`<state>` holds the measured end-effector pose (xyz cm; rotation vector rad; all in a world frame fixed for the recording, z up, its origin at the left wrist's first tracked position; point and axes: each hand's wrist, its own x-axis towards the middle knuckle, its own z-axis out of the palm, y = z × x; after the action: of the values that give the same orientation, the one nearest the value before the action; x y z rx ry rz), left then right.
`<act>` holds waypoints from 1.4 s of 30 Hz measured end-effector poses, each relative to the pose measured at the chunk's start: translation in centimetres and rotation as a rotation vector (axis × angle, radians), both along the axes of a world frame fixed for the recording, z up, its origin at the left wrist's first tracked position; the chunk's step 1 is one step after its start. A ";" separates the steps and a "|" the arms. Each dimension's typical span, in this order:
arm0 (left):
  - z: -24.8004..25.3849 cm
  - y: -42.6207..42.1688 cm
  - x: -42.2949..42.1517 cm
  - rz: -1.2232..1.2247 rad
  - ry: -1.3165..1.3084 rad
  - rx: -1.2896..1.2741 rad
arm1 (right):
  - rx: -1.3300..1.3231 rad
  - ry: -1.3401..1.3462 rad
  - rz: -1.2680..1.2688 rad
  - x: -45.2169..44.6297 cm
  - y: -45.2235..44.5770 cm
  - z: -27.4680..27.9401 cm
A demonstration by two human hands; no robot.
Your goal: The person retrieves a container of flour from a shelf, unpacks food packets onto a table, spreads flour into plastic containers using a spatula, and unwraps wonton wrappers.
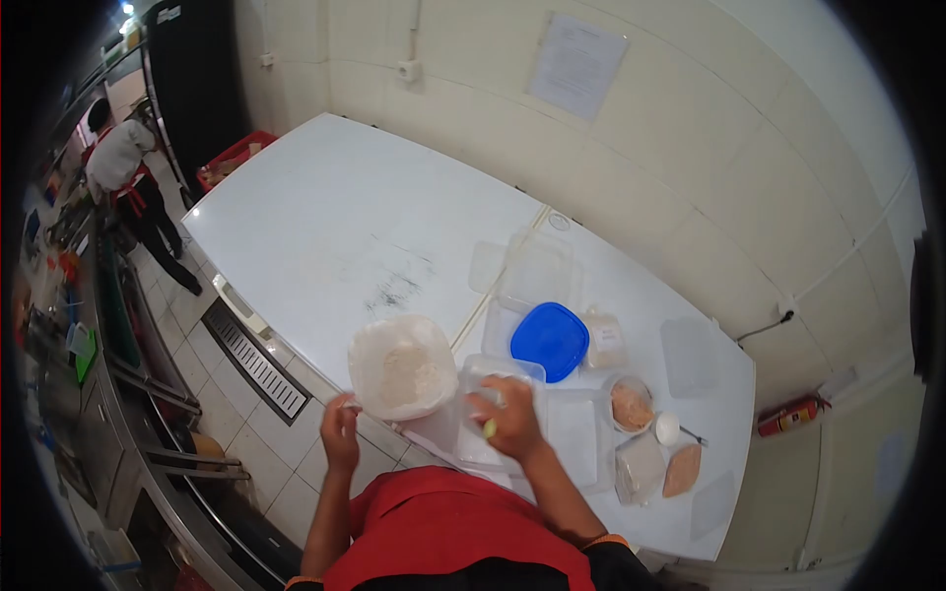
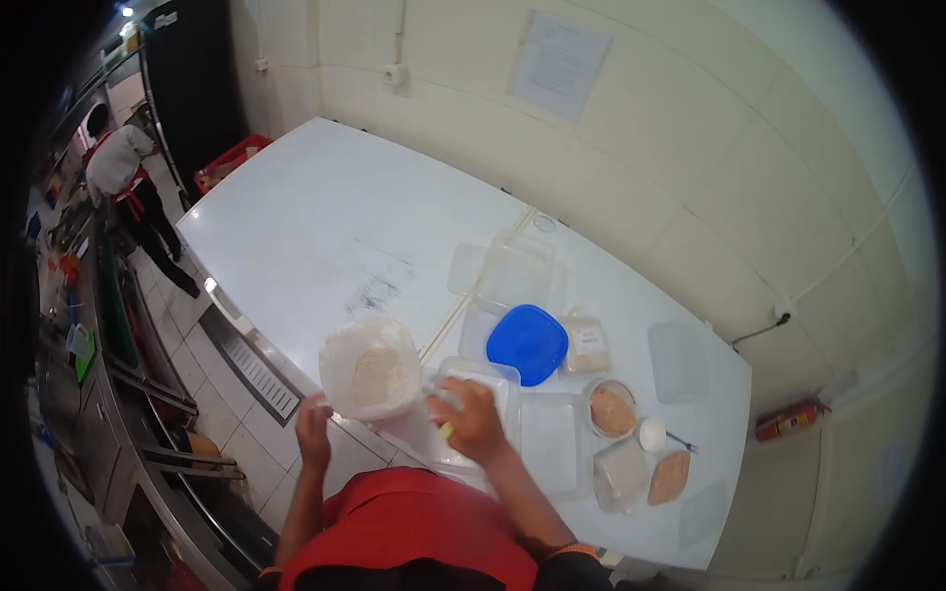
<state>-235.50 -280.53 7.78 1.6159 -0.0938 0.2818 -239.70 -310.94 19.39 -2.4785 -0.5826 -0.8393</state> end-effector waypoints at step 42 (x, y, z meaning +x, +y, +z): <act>15.3 -11.8 1.7 -0.122 0.063 0.729 | 1.367 0.914 -0.126 -0.3 0.8 -6.3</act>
<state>-233.84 -292.35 23.05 2.3292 -0.2690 0.1005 -239.97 -310.09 13.12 -1.3180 0.4017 0.0383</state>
